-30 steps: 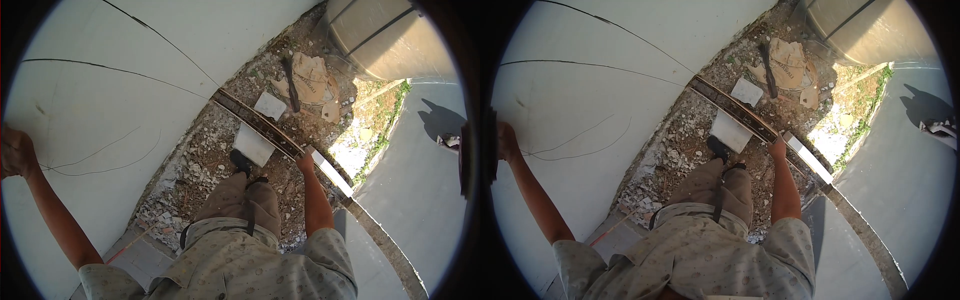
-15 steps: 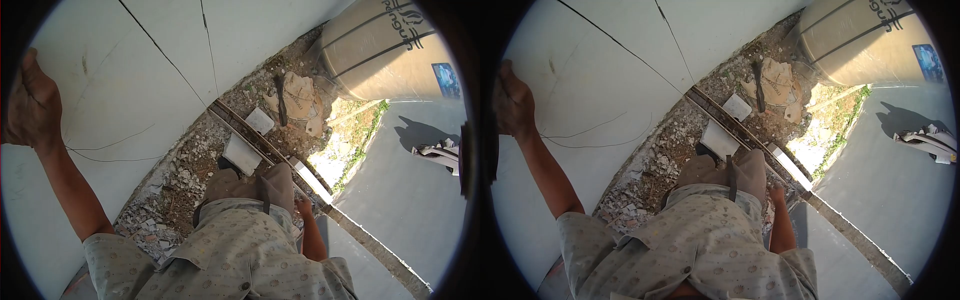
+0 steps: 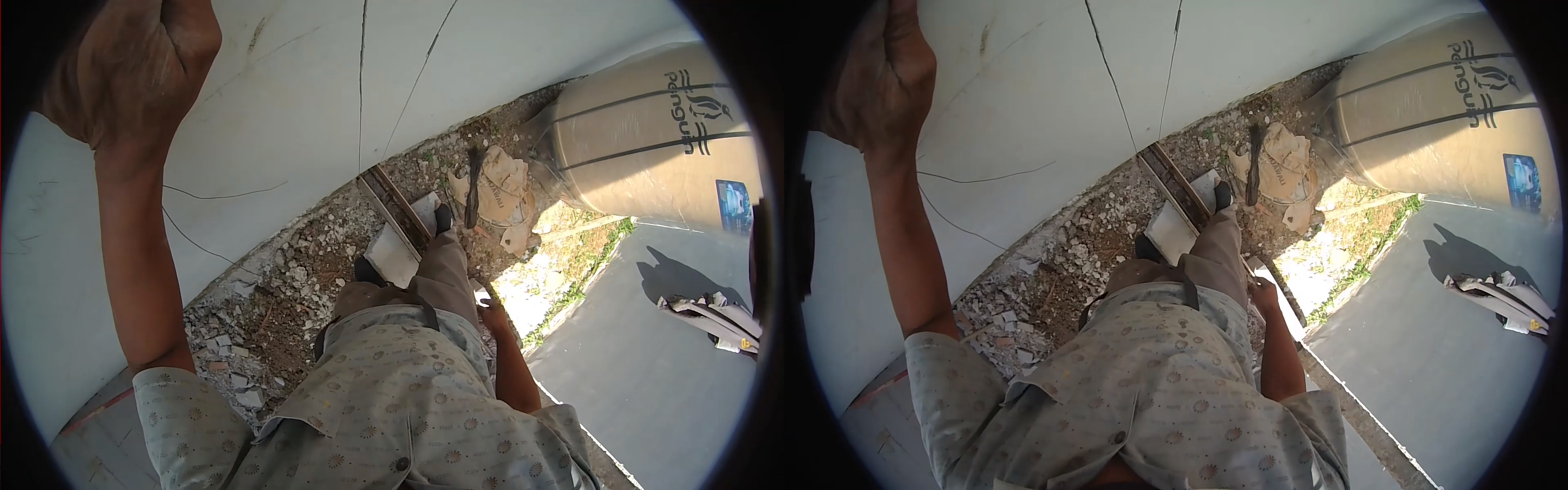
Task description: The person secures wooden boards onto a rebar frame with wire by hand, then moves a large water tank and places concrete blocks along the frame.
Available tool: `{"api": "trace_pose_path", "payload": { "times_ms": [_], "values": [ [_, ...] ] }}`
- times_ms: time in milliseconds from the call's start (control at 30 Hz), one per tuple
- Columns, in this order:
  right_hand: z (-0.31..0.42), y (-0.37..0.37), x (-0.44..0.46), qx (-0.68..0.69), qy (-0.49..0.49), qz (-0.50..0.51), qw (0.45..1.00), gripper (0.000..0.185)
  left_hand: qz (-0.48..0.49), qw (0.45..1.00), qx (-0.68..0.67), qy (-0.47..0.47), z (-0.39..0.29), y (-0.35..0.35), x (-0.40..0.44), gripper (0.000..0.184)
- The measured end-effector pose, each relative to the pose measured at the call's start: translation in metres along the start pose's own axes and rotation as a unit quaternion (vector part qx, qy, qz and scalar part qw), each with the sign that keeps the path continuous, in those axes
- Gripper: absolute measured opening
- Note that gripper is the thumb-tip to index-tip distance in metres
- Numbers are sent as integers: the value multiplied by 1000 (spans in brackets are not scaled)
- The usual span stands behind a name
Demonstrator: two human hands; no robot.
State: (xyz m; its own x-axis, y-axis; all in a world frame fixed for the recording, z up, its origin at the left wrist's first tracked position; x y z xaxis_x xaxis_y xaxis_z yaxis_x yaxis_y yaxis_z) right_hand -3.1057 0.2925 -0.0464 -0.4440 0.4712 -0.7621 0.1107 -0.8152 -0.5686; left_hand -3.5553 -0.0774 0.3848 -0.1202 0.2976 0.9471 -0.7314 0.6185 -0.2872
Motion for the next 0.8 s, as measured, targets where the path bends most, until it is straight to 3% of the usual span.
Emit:
{"api": "trace_pose_path", "payload": {
  "times_ms": [33, 67, 133, 167, 233, 267, 333, 367, 467, 633, 767, 800],
  "values": [
    [-64, 17, 65, 54, -40, 17, 998, 42, -19, 1000, -3, 2, 3, 3, -3, 35],
    [-64, 15, 83, 78, -61, 3, 995, 43, -25, 999, -14, -31, -2, 5, -2, 34],
    [-7, -7, 61, 177, -28, 1, 984, 41, 21, 995, 97, -7, -11, 0, 1, 31],
    [18, -16, 51, 201, -17, 10, 979, 40, 67, 971, 226, 50, -14, -8, 5, 29],
    [20, -19, 57, 195, -15, 22, 980, 40, 43, 934, 310, 170, -3, -12, 15, 27],
    [24, -22, 63, 192, -16, 28, 981, 40, -25, 934, 267, 235, 18, -6, 19, 26],
    [33, -30, 60, 159, -17, 9, 987, 35, -75, 938, 233, 245, 17, -7, 20, 27],
    [32, -29, 57, 161, -16, -1, 987, 32, -57, 950, 245, 187, 3, -6, 10, 28],
    [36, -27, 42, 145, -20, -9, 989, 30, -48, 956, 260, 126, -9, -6, 3, 30],
    [-48, 10, 96, 145, -63, -23, 987, 30, -103, 900, 279, 320, 48, -7, 15, 32],
    [-35, -3, 87, 236, -84, 43, 967, 30, -81, 904, 254, 335, 26, -8, 22, 30],
    [-27, -9, 84, 217, -78, 33, 973, 30, -48, 925, 239, 292, 16, -12, 22, 29]
  ]
}}
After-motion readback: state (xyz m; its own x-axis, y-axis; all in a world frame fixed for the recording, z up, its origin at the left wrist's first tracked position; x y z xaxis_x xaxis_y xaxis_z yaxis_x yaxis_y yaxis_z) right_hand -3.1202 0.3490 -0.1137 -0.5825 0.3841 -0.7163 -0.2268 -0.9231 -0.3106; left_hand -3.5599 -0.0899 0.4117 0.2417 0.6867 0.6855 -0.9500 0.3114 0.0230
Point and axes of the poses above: each hand's wrist, its own x-axis towards the middle knuckle, its own y-axis out of the palm, z = x × y, the point moved 2 cm from there along x, towards the middle knuckle, and after that the axes turned 2 degrees about -x, right-handed, at the moved point
